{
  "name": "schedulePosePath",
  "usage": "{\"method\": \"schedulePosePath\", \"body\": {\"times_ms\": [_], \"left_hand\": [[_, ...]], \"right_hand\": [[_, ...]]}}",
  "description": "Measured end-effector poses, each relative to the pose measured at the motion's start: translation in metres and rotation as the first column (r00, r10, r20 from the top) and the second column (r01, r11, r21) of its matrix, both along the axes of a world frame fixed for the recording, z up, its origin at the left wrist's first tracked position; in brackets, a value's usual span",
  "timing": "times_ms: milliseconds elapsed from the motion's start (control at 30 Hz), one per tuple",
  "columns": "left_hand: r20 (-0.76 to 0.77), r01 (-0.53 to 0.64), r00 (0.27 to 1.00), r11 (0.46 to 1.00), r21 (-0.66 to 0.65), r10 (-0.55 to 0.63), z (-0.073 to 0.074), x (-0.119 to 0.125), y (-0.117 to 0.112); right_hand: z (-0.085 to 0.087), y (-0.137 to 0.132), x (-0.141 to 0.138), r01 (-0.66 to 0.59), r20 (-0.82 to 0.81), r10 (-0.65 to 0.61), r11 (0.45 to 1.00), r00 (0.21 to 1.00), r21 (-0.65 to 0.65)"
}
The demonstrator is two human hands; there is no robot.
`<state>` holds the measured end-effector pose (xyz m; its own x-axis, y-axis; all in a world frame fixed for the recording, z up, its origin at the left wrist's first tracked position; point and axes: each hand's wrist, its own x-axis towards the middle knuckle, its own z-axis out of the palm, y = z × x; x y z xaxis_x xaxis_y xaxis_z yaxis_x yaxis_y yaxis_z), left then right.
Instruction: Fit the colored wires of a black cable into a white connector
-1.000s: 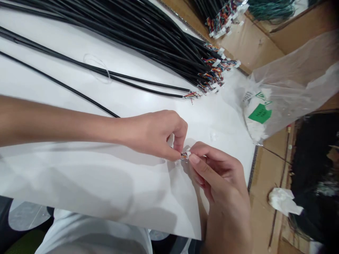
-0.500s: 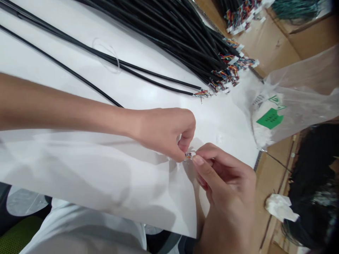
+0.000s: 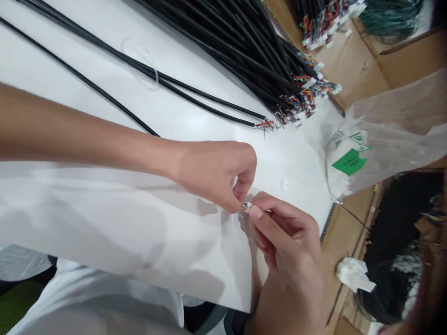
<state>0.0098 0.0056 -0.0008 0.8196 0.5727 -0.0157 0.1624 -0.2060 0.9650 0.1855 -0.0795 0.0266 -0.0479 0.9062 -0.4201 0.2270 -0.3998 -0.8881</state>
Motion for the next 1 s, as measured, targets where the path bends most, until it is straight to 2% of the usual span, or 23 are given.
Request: {"method": "schedulePosePath", "body": {"times_ms": [100, 333, 667, 1000], "left_hand": [[0.013, 0.018, 1.000, 1.000, 0.018, -0.018, -0.0006, -0.0013, -0.0007], [0.019, 0.065, 0.998, 0.996, 0.062, -0.066, 0.0004, -0.0055, -0.0029], [-0.002, 0.085, 0.996, 0.995, 0.061, -0.085, 0.0062, -0.0081, -0.0016], [-0.017, 0.088, 0.996, 0.995, 0.050, -0.088, 0.0041, -0.0060, 0.0002]], "right_hand": [[-0.0004, 0.0013, 0.0007, -0.004, -0.035, 0.003, 0.999, 0.999, -0.037], [-0.0004, -0.0009, 0.0018, -0.036, -0.008, 0.036, 0.999, 0.999, 0.007], [0.0006, -0.0037, 0.0023, -0.107, 0.080, 0.098, 0.987, 0.992, 0.116], [-0.0002, -0.0066, -0.0040, -0.120, 0.180, 0.081, 0.968, 0.980, 0.219]]}}
